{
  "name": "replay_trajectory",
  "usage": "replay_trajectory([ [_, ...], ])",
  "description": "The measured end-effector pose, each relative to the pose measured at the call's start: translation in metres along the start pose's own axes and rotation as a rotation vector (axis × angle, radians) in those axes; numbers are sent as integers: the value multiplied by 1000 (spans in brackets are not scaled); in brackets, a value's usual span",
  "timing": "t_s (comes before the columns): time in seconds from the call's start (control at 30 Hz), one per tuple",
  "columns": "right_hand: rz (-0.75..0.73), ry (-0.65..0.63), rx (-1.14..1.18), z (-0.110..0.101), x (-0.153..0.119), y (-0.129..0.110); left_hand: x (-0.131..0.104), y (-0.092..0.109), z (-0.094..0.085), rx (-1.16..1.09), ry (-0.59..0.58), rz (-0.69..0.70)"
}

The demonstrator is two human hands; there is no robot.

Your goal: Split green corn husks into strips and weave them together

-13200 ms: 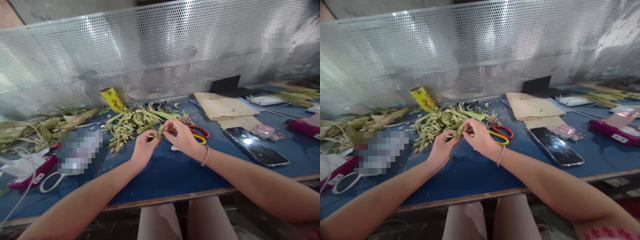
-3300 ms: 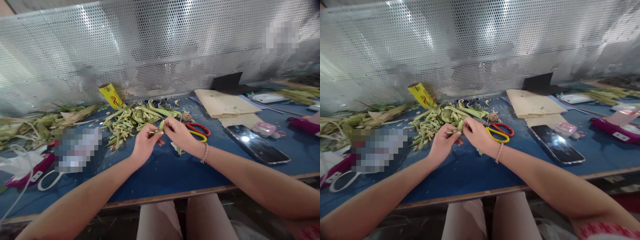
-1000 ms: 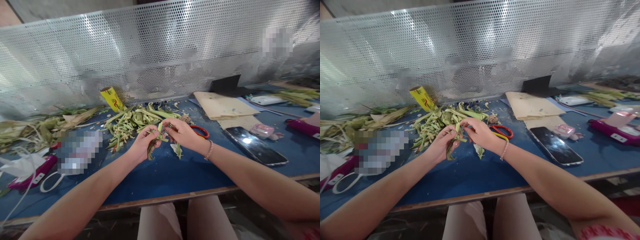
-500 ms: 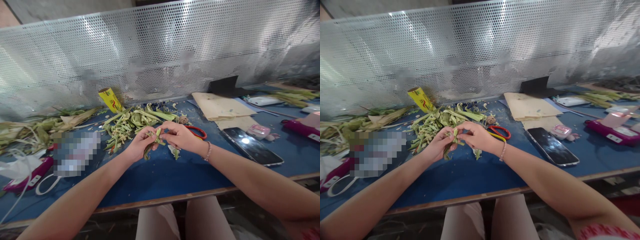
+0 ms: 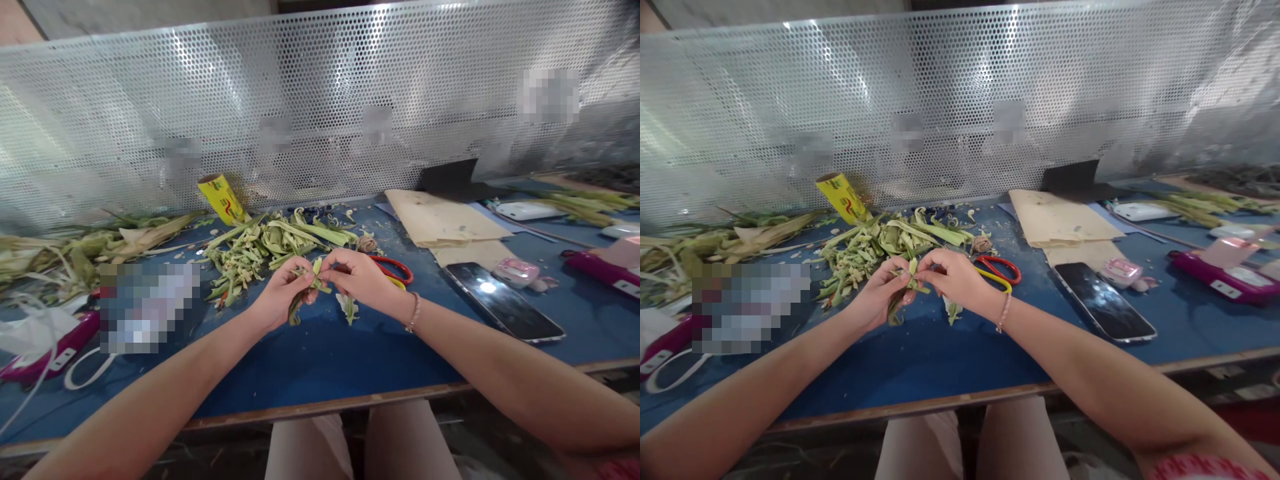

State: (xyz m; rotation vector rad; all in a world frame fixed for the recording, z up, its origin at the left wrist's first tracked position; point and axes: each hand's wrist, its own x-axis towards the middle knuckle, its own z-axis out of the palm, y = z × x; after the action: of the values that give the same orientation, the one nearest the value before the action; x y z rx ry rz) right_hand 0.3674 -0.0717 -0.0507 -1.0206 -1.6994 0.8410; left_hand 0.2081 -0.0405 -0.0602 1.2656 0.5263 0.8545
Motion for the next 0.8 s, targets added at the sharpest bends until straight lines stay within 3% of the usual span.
replay_trajectory([
  [0.13, -91, -2, -9, 2, 1, 2, 0, 0, 1, -7, -11, 3],
  [0.27, -19, -16, 124, 8, 0, 3, -1, 1, 3, -1, 7, -3],
  [0.57, 170, 59, 105, 11, -1, -1, -1, -1, 2, 244, -6, 123],
  [0.8, 174, 98, 162, 17, 2, 0, -3, -3, 3, 423, 51, 265],
])
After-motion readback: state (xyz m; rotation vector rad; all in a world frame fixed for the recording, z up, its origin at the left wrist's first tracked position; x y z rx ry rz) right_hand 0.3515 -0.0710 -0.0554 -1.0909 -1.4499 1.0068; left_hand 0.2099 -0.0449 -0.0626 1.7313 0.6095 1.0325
